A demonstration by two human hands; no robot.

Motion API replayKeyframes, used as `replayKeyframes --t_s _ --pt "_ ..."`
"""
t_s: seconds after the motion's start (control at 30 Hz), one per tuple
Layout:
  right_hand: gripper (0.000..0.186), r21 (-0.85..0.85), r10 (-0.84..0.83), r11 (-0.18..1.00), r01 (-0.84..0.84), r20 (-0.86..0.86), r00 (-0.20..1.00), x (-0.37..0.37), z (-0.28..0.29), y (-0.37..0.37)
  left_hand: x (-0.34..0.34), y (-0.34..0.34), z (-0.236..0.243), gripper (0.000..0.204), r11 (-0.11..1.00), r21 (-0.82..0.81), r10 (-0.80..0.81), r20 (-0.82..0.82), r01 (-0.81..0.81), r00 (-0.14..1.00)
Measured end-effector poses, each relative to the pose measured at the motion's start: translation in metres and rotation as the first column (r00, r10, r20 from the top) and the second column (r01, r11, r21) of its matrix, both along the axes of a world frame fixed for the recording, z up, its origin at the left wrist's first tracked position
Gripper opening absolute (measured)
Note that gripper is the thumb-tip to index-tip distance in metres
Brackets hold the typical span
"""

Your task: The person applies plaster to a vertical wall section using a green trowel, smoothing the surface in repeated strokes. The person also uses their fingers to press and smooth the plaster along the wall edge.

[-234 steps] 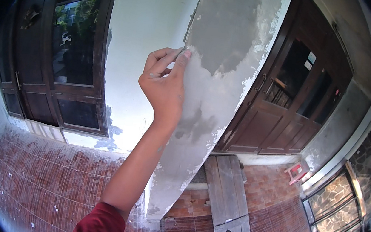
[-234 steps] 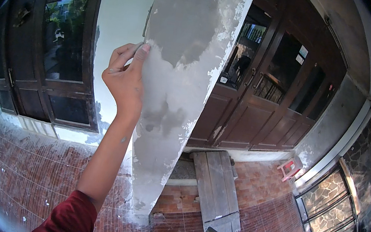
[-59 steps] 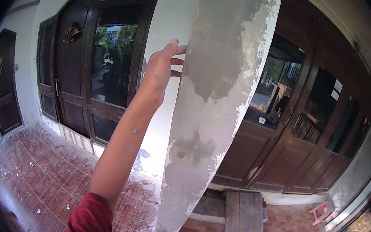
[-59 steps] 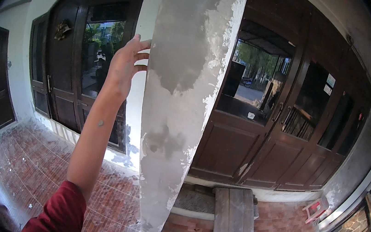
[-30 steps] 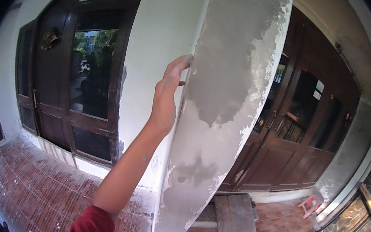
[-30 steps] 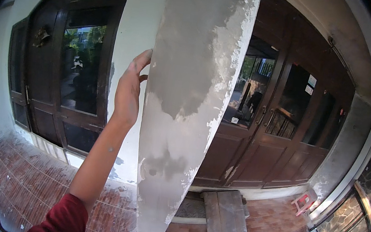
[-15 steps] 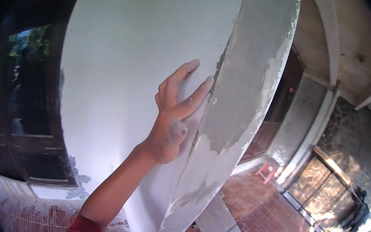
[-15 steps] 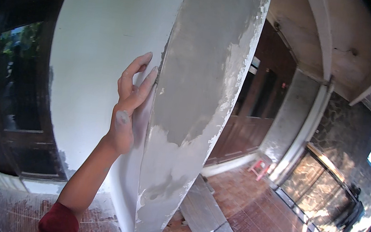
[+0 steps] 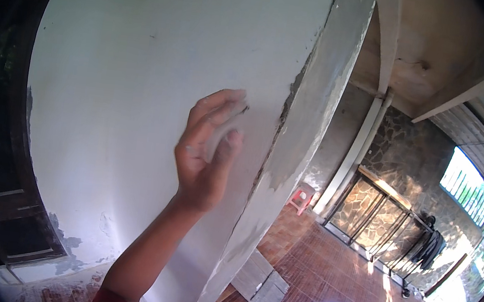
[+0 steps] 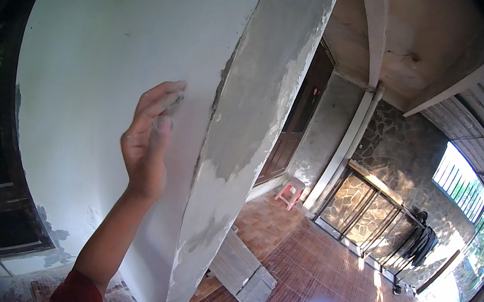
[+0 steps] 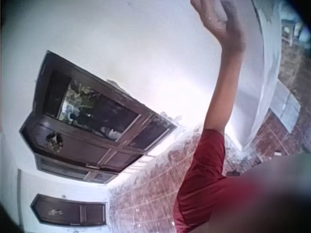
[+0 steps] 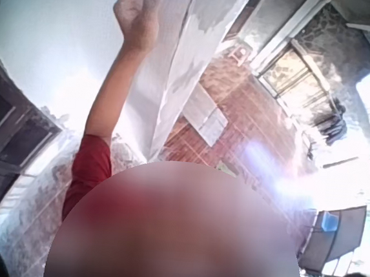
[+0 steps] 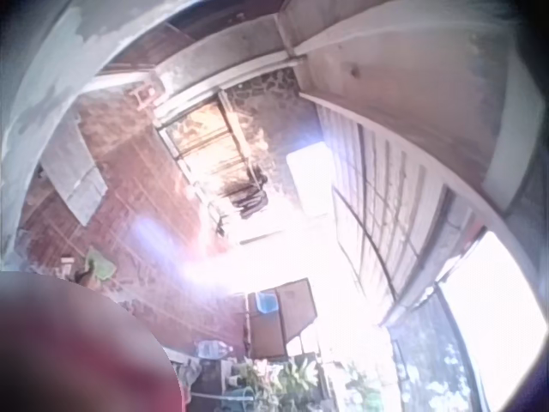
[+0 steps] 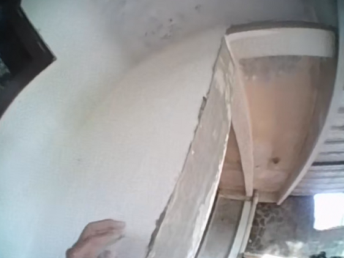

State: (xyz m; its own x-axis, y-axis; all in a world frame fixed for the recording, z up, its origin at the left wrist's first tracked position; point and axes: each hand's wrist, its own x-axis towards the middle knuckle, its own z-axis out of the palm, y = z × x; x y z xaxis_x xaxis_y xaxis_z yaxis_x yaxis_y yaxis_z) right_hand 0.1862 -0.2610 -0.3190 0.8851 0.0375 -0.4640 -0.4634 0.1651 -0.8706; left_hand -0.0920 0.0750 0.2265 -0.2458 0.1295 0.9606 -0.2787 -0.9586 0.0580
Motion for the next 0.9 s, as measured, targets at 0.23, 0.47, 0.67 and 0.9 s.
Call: replayKeyframes --t_s 0.23,0.47,0.67,0.9 --pt "0.055 0.008 -0.043 0.999 0.043 0.003 0.999 -0.016 -0.009 -0.006 -0.005 -0.032 -0.009 0.009 0.98 -0.196 -0.032 0.067 0.045 0.997" --pt "0.053 0.108 -0.029 0.994 0.027 0.016 0.999 -0.021 -0.023 -0.001 -0.007 -0.051 -0.013 0.011 0.974 0.123 0.209 -0.181 -0.188 0.961" --pt "0.05 0.003 -0.102 0.995 0.102 0.057 0.993 -0.052 0.017 0.007 -0.007 -0.034 -0.01 0.035 0.952 0.053 0.307 -0.136 -0.303 0.942" --pt "0.049 0.02 -0.153 0.988 0.152 0.07 0.986 -0.058 0.014 0.007 -0.006 -0.028 -0.013 0.058 0.874 0.152 0.485 -0.269 -0.461 0.832"
